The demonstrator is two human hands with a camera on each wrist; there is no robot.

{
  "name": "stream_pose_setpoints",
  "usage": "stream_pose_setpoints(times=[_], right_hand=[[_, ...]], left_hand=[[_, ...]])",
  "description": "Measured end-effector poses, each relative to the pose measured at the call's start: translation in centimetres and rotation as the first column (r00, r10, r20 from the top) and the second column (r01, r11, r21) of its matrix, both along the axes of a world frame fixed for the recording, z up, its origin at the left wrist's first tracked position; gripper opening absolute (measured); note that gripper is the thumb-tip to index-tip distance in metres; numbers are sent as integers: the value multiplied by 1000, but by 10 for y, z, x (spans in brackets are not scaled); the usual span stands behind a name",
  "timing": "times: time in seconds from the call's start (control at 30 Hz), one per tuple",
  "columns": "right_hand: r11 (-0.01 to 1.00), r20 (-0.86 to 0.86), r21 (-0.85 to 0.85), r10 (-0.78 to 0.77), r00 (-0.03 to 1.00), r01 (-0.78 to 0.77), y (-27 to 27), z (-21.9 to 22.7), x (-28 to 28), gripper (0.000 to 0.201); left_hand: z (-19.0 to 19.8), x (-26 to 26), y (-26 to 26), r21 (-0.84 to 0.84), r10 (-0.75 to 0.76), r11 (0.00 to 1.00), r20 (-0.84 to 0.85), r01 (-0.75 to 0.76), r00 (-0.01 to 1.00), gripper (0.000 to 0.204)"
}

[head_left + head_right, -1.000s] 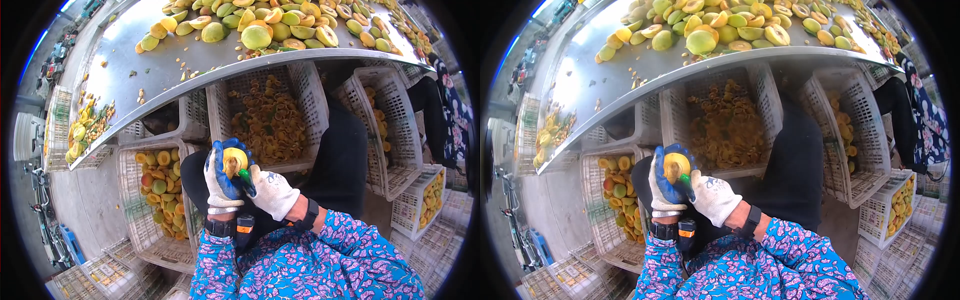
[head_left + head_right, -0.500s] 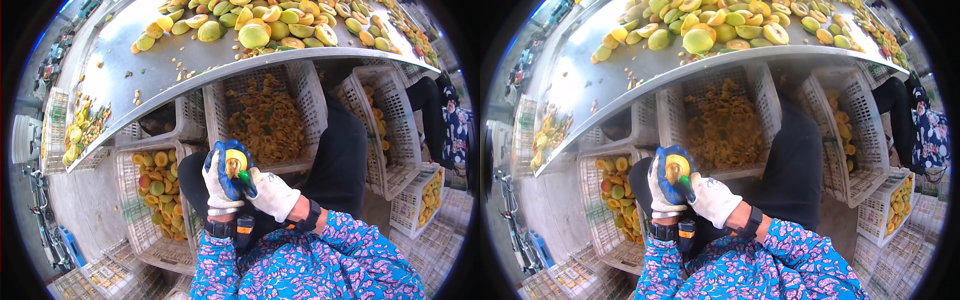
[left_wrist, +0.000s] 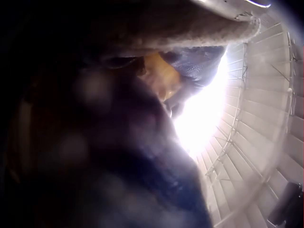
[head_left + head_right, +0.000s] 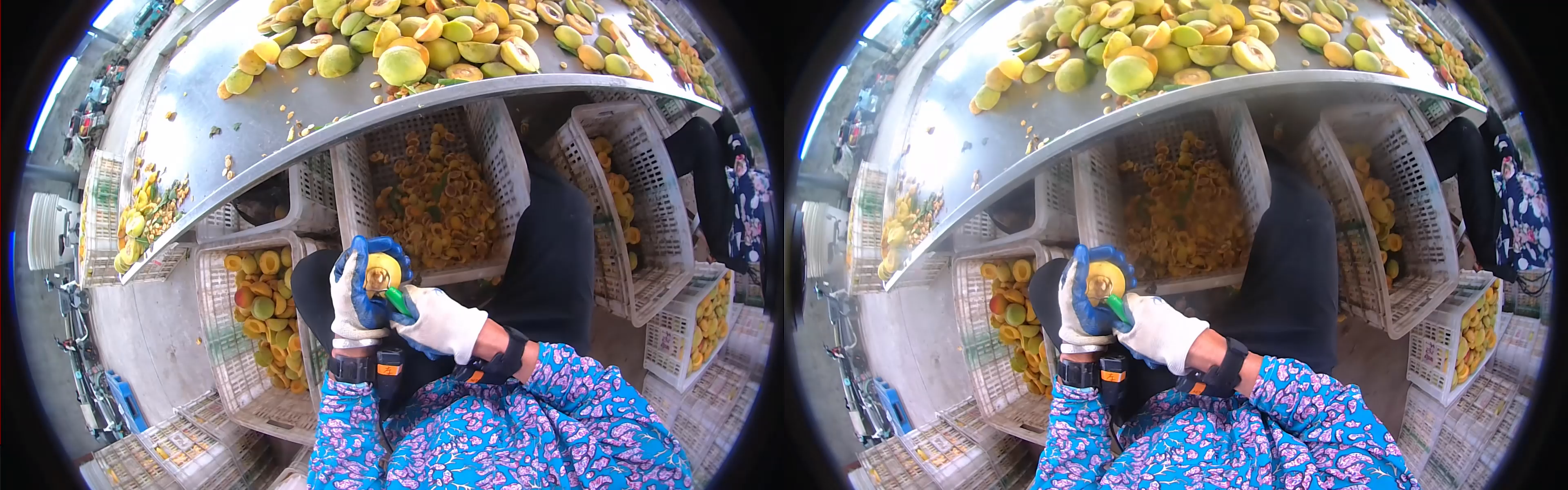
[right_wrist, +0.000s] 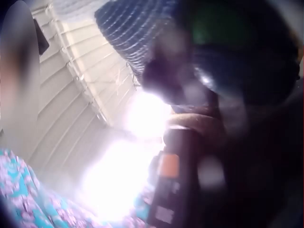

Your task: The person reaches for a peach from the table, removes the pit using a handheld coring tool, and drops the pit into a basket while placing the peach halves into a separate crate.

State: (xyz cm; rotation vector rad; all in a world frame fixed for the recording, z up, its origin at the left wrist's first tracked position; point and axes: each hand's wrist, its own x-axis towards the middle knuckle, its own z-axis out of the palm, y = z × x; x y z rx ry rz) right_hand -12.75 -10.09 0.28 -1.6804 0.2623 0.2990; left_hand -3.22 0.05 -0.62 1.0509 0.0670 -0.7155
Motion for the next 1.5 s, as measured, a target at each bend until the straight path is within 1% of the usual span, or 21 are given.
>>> stream_pose_setpoints(times=[0.07, 0.1, 0.2, 0.37, 0.43, 0.47, 0.57, 0.6, 0.63, 0.7, 0.73, 0.83, 0.87, 0.97, 1.0, 1.07, 1.13, 1.27, 1.37, 1.4, 1.5], right_hand=[[996, -70, -80, 38, 997, -44, -3, -2, 2, 19], [990, -102, -124, 53, 993, -66, -6, -1, 4, 19], [989, -208, 141, 71, 975, -42, -12, -12, 5, 19], [872, -416, 474, 103, 903, 119, -18, 13, 9, 17], [983, -103, 181, -11, 995, 30, -1, -7, 2, 16], [1000, 73, 15, -25, 997, 24, 4, -7, 1, 16], [994, -281, -17, 101, 955, -110, -9, 4, 5, 16], [993, -308, 87, 106, 946, -83, -13, 2, 4, 15], [970, -348, 244, 101, 932, -14, -17, 4, 3, 15], [833, -427, 536, 124, 896, 140, -21, 9, 1, 16], [801, -435, 573, 114, 893, 176, -21, 15, 0, 17], [565, -438, 782, 200, 876, 262, -21, 9, -4, 17], [577, -450, 773, 209, 868, 262, -19, 12, -4, 17], [823, -407, 555, 144, 902, 119, -12, 20, -5, 18], [858, -433, 500, 128, 892, 120, -10, 25, -4, 19], [584, -435, 780, 244, 867, 227, -17, 23, -9, 20], [235, -355, 928, 335, 873, 288, -18, 15, -11, 23], [-2, -306, 945, 349, 886, 327, -16, 15, -12, 29], [113, -456, 889, 319, 831, 444, -17, 27, -11, 26], [34, -361, 925, 383, 850, 377, -18, 12, -12, 25], [494, -404, 840, 288, 868, 227, -23, 14, -9, 24]], left_hand=[[-3, -1, 0, 86, -43, 996, 74, 36, 996, 41], [-4, 1, -2, 75, -35, 997, -4, 35, 999, 41], [-4, 8, -7, 26, -26, 999, -178, 31, 984, 41], [2, -2, -10, -30, 83, 996, 5, -82, 997, 41], [-1, -2, -4, -32, 79, 996, 6, -79, 997, 40], [-2, -1, -3, -46, 64, 997, -15, -65, 998, 40], [-6, 5, -2, 109, -134, 986, 86, 124, 987, 40], [-8, 8, -6, 74, -90, 993, -91, 97, 992, 39], [-6, 9, -9, 24, -87, 996, -131, 91, 987, 39], [-3, 7, -10, -64, -82, 996, -219, 69, 972, 39], [-2, 6, -9, -55, -51, 998, -193, 42, 980, 40], [2, -3, -8, -83, 38, 996, 8, -37, 999, 41], [1, 0, -5, -113, -4, 994, 7, 4, 1000, 40], [5, 0, 0, -28, -77, 997, 32, 78, 997, 39], [4, 1, 0, -12, -109, 994, 48, 109, 993, 40], [3, 5, -1, 19, -181, 984, 83, 180, 980, 42], [4, 8, -4, -20, -186, 982, 131, 190, 974, 44], [5, 6, -5, -40, -127, 990, 108, 132, 986, 45], [6, 3, -4, -69, -108, 991, 82, 114, 991, 43], [6, 4, -5, -66, -112, 991, 91, 118, 990, 42], [7, 5, -4, -23, -171, 985, 22, 172, 985, 40]])
